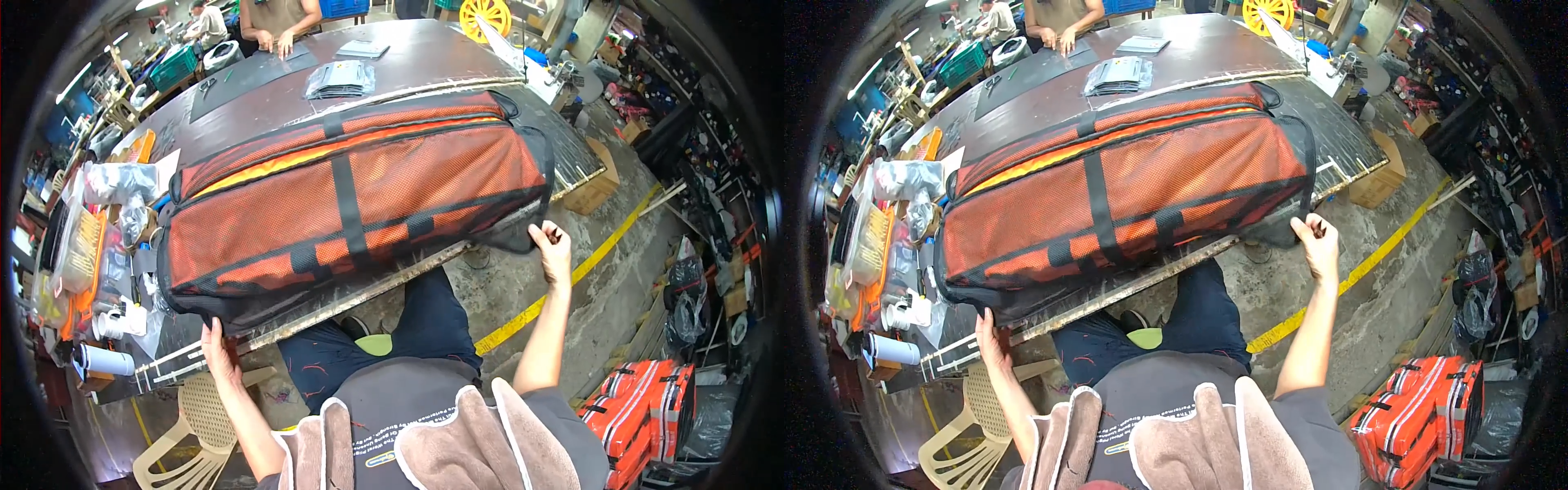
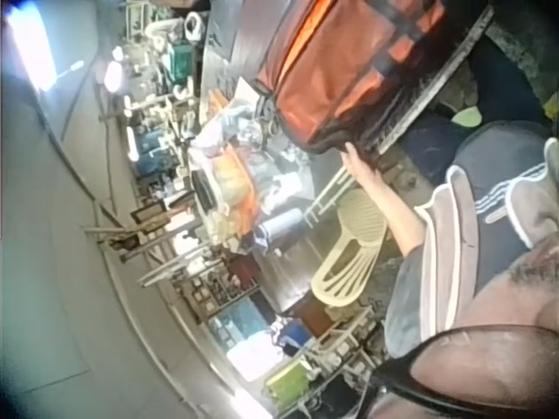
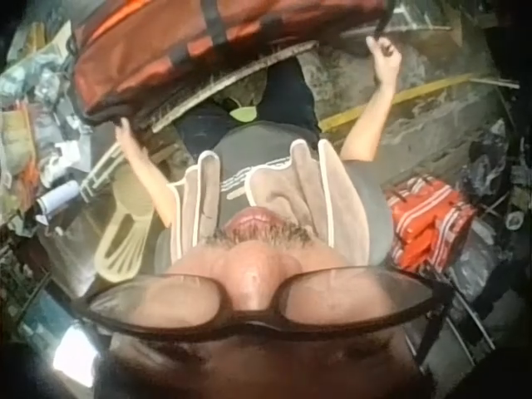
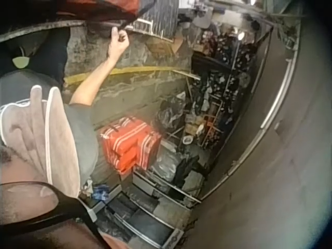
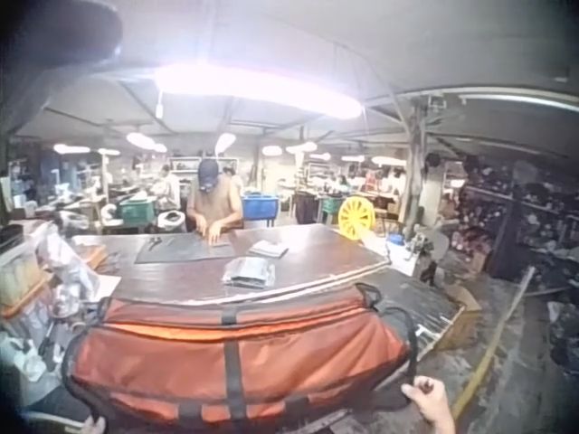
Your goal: Inspecting and trimming loose threads from a bright orange trauma kit medical bag using thread snips in a factory setting.
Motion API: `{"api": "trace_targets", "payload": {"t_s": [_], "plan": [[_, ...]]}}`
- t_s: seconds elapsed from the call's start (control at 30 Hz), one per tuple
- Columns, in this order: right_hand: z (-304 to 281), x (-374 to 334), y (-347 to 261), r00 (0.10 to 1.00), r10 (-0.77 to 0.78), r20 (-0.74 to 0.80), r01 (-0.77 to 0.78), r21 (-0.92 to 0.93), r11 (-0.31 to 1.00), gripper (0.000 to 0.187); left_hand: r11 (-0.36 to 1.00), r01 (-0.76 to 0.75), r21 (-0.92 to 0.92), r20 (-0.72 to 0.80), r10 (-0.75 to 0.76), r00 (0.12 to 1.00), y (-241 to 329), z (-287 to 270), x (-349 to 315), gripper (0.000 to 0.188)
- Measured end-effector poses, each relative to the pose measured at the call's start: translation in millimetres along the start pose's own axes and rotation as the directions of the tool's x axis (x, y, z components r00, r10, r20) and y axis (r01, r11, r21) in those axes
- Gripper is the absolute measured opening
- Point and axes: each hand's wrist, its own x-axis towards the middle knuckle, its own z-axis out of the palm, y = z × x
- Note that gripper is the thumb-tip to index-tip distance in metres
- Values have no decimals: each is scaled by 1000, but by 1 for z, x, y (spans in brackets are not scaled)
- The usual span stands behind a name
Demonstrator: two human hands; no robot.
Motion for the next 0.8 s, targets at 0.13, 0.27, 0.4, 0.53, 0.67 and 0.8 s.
{"api": "trace_targets", "payload": {"t_s": [0.13,0.27,0.4,0.53,0.67,0.8], "plan": [[-30,-1,-61,968,-8,252,-47,213,976,30,928,-104,-359,116,155,981,62,-24,-18,20],[-6,56,-155,978,-205,27,149,598,787,39,816,-323,-479,280,490,826,196,-22,33,44],[52,194,-232,790,-431,435,-55,751,658,33,823,96,-559,788,492,369,324,95,131,52],[103,230,-233,980,-105,169,37,361,932,46,927,-336,-166,365,374,852,330,180,130,82],[66,170,-192,939,-342,35,342,19,940,37,683,-695,226,344,611,713,266,130,111,71],[-1,106,-94,965,-250,-76,245,-65,967,35,778,-590,216,265,535,802,172,59,76,67]]}}
